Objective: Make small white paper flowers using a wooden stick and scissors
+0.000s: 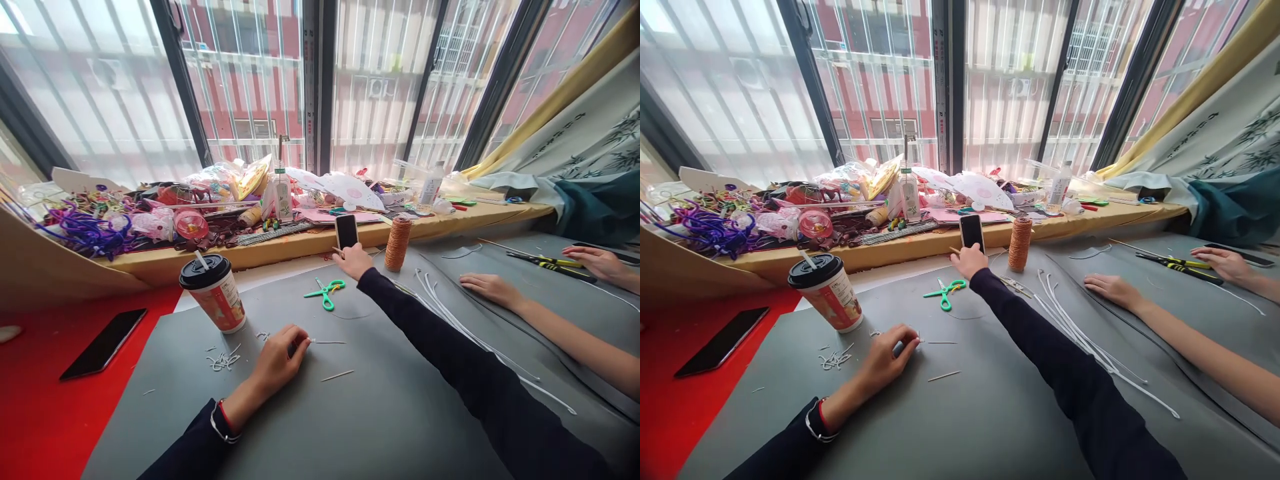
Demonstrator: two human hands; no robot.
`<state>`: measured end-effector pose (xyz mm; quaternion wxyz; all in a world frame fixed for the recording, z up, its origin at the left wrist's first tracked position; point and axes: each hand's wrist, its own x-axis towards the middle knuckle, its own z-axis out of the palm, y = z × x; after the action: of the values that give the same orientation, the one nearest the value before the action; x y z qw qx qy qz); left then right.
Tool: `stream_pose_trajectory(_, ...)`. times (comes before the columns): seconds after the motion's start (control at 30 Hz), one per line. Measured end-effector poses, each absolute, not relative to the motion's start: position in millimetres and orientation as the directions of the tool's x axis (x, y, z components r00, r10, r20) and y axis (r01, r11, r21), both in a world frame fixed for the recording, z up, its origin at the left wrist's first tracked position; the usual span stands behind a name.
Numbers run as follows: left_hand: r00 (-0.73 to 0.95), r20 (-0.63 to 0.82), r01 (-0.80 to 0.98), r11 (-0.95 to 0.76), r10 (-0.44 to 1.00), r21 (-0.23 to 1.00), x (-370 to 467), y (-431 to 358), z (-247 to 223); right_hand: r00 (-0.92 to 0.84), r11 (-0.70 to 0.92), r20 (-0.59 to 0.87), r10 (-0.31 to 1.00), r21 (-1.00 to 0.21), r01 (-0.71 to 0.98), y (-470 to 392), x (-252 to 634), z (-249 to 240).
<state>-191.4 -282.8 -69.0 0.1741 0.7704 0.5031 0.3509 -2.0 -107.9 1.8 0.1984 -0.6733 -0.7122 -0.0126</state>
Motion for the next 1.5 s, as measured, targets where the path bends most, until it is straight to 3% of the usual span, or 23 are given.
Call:
stream_pose_trajectory(0.17,0.248,0.371,0.65,-0.437,0.895,0.622,-193.3,-281.8,-67.7,0.189,-0.092,0.271,0.944,-0.333,0.938,-31.6,-11.7,13.7)
stream_pose_trajectory(0.37,0.242,0.371,0.65,-0.434,0.896,0.624,-194.2,-280.4,-70.1,0.304,-0.182,0.265,0.915,-0.401,0.898,5.5,-17.7,-5.7)
stream_pose_trajectory(0.67,0.254,0.355,0.646,-0.43,0.9,0.63,-193.8,-277.3,-73.4,0.329,-0.2,0.284,0.901,-0.401,0.894,28.6,-11.8,-14.8)
stream_pose_trajectory(0.87,0.204,0.364,0.646,-0.404,0.909,0.648,-193.2,-276.5,-72.6,0.247,-0.149,0.292,0.924,-0.321,0.935,13.0,-10.8,-1.0)
stream_pose_trajectory(1.03,0.07,0.353,0.532,-0.334,0.933,0.778,-196.2,-272.8,-72.1,0.046,0.025,0.346,0.937,-0.199,0.98,-32.3,-19.1,28.2)
stream_pose_trajectory(1.2,-0.056,0.157,0.245,-0.139,0.986,0.96,-192.9,-267.7,-75.1,-0.326,0.372,0.319,0.89,-0.095,0.923,-146.2,-18.2,15.0)
stream_pose_trajectory(1.3,-0.092,0.084,0.079,-0.077,0.992,0.994,-184.8,-268.7,-76.7,-0.589,0.651,0.429,0.685,0.003,0.759,-215.5,-15.9,-22.8)
stream_pose_trajectory(1.4,-0.114,0.051,-0.022,-0.054,0.992,0.998,-177.2,-272.3,-77.5,-0.605,0.747,0.622,0.496,0.05,0.663,-247.0,-15.9,-63.8)
stream_pose_trajectory(1.5,-0.09,0.04,-0.056,-0.045,0.995,0.997,-173.5,-275.9,-78.6,-0.614,0.823,0.704,0.357,0.073,0.563,-246.2,-17.4,-88.0)
